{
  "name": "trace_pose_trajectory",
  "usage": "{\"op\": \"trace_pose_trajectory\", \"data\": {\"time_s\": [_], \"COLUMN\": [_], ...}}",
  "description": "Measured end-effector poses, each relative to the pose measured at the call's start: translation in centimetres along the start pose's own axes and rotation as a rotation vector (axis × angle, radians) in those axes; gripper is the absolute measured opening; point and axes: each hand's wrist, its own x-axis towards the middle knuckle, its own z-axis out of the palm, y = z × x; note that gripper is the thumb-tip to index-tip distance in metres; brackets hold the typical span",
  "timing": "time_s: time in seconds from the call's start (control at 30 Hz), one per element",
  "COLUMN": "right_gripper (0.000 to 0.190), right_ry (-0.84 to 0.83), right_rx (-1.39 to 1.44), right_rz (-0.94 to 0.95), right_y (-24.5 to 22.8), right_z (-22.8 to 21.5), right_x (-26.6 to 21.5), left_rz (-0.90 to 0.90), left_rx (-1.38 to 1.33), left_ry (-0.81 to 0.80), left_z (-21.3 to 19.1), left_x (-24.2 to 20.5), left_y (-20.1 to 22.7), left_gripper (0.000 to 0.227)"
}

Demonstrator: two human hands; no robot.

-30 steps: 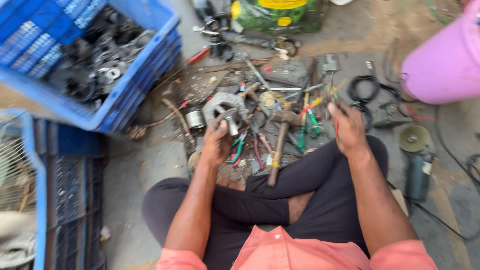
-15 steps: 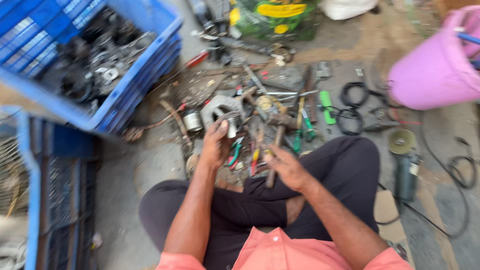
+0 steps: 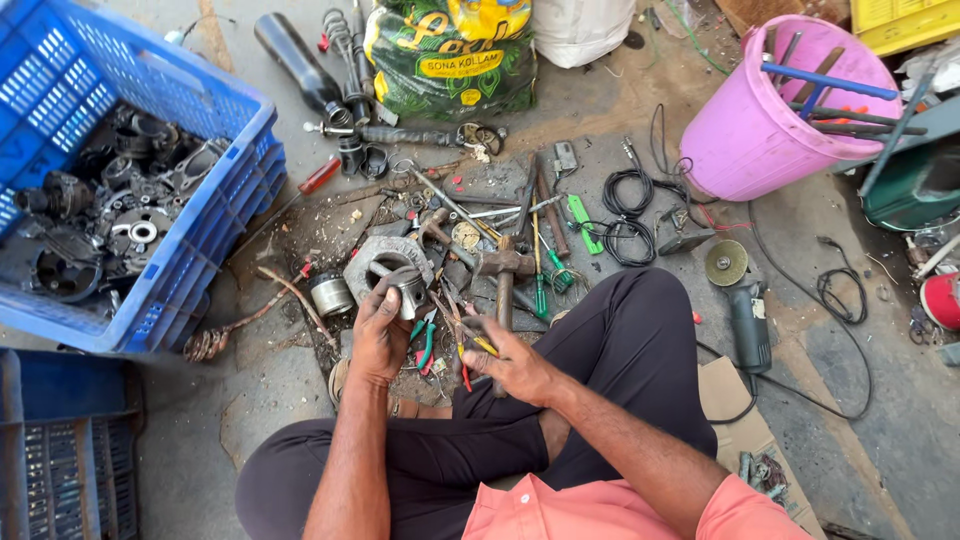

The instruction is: The person sits on the floor and uses a hammer and pliers to work on a metal part clamped in a vise. They repeatedly strike the part, adjust it, and sort through a pile of gears and mechanical components nearby.

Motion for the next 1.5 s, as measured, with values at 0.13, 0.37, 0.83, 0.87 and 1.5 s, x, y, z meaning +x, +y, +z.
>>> {"op": "trace_pose_trajectory", "data": {"time_s": [0.13, 0.37, 0.83, 0.87, 1.5], "right_gripper": [0.037, 0.033, 0.032, 0.032, 0.033], "right_ry": [-0.07, -0.133, 0.0, 0.0, 0.065], "right_rx": [0.176, 0.38, -0.125, -0.128, -0.743], "right_rz": [0.011, 0.073, 0.076, 0.109, 0.101], "right_y": [0.6, 0.5, -0.1, -0.2, -5.0], "right_z": [0.7, 1.4, -0.1, -0.2, -2.0], "right_x": [-0.1, -0.1, 0.4, 0.4, 1.2], "left_rz": [-0.014, -0.03, -0.005, -0.002, 0.035], "left_rx": [0.012, 0.013, 0.123, 0.114, 0.369], "left_ry": [0.014, 0.003, -0.017, -0.042, 0.0], "left_z": [-0.4, -0.2, -0.6, -0.3, 0.2], "left_x": [0.0, -0.2, 0.1, 0.1, -0.1], "left_y": [-0.3, -0.4, -1.0, -0.8, -0.1], "left_gripper": [0.043, 0.046, 0.051, 0.052, 0.059]}}
